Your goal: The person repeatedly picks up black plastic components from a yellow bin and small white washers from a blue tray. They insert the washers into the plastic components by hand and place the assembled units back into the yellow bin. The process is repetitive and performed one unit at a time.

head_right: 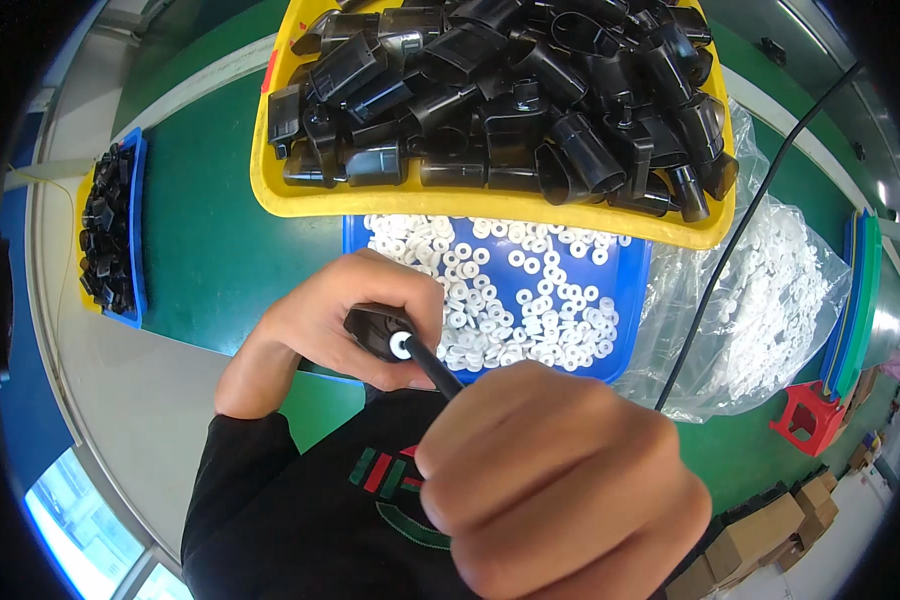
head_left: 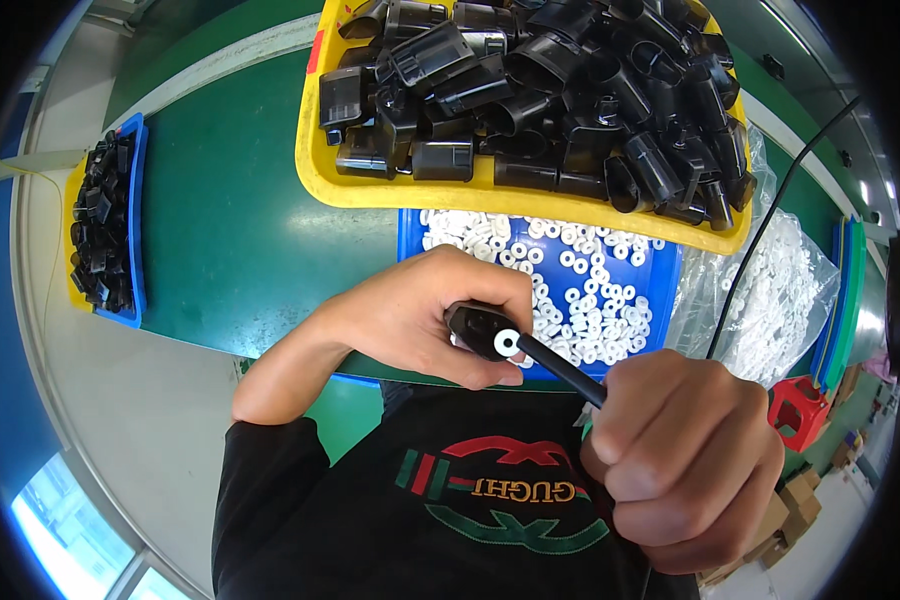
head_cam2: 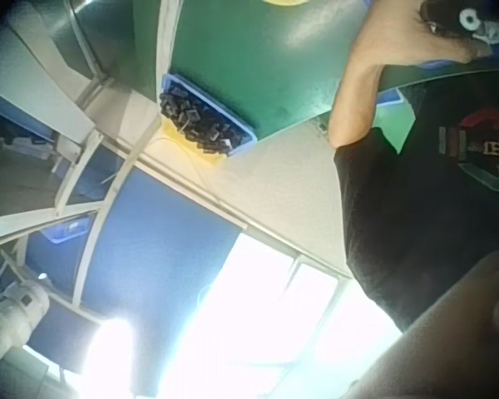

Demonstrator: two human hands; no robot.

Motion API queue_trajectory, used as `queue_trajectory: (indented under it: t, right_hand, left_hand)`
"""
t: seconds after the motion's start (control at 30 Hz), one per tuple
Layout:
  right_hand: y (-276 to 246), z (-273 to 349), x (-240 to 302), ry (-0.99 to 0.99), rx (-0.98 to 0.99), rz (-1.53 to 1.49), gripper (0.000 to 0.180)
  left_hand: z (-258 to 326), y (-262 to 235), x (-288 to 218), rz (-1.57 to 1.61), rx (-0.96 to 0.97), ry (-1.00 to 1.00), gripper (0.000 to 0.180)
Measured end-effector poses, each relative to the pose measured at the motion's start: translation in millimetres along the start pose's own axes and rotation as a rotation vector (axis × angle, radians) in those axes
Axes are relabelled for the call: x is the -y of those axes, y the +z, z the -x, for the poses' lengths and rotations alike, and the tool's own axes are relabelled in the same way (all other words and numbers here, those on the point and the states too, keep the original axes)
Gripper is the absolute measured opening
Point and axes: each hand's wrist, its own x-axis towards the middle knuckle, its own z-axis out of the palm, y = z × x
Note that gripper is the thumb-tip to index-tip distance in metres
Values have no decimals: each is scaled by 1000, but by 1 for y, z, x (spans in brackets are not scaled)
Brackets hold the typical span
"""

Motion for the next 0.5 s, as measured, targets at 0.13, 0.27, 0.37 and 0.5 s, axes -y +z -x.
queue_trajectory:
  t: [0.13, 0.27, 0.37, 0.5]
  right_hand:
    - [0, 2, 0, -53, -52, -3, 18]
    - [1, 8, -5, -73, -45, 33, 18]
    - [4, 3, -3, -78, -41, 56, 19]
    - [6, 4, 1, -98, -62, 59, 19]
  left_hand:
    - [-3, 4, 0, 27, -13, 31, 21]
    - [-2, 4, 1, 52, 0, -5, 22]
    - [-2, 4, 2, 79, 35, 2, 22]
    - [-3, 4, 4, 177, 48, 42, 21]
